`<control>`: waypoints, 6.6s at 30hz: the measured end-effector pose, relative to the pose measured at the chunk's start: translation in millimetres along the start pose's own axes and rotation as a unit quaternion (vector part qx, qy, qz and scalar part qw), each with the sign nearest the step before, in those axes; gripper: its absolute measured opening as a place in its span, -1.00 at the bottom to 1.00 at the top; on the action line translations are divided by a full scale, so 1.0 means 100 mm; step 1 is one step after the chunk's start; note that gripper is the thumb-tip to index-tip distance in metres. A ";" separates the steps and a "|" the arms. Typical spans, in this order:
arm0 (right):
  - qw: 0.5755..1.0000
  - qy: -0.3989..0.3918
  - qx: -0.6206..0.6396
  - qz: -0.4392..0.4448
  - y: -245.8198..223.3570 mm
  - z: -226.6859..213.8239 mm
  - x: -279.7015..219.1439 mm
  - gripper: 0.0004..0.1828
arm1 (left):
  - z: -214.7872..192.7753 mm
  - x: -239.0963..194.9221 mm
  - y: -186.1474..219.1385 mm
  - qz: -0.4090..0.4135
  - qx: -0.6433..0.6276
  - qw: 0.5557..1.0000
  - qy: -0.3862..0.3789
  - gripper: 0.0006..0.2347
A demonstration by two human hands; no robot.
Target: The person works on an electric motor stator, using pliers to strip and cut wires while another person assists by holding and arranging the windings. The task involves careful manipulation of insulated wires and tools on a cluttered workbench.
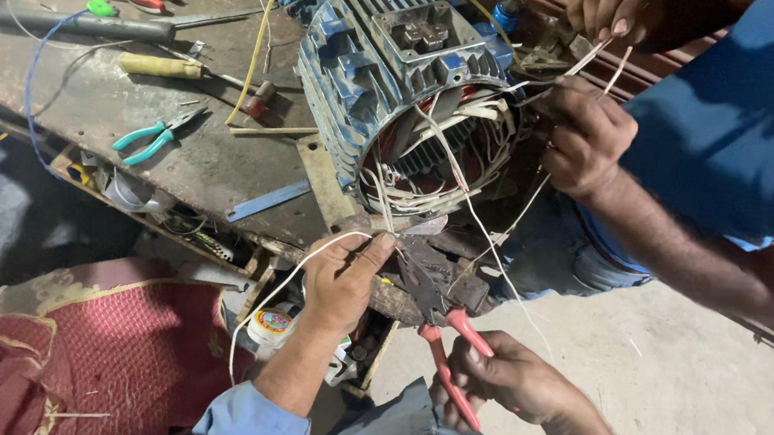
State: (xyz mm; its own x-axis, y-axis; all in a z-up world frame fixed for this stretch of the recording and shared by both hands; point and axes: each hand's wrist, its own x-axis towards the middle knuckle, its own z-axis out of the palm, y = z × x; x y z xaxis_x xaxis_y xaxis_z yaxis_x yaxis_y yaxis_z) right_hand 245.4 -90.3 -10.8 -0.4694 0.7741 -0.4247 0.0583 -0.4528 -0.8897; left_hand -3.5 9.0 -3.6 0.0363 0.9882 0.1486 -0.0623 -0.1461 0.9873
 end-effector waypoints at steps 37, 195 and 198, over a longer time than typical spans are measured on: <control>0.694 0.337 -0.595 -0.226 -0.42 0.35 -0.02 -0.65 | -0.17 -0.37 0.71 -0.007 0.168 0.984 -0.059 -0.82; 0.811 0.279 -0.455 -0.239 -0.24 0.18 0.75 -0.61 | -0.31 0.02 0.36 0.247 0.311 0.918 0.003 -0.90; 0.857 0.254 -0.312 -0.322 -0.37 0.31 0.80 -0.72 | -0.30 0.00 0.28 0.209 0.233 0.950 -0.012 -0.90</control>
State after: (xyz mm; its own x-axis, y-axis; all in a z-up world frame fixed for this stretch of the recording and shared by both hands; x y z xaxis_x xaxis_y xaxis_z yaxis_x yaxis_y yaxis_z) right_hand 178.7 -25.1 -6.3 -0.1466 0.9394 0.3100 0.4650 0.3420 -0.8165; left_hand -35.1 6.8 22.3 0.1288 0.8392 0.5284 0.3724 -0.5348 0.7585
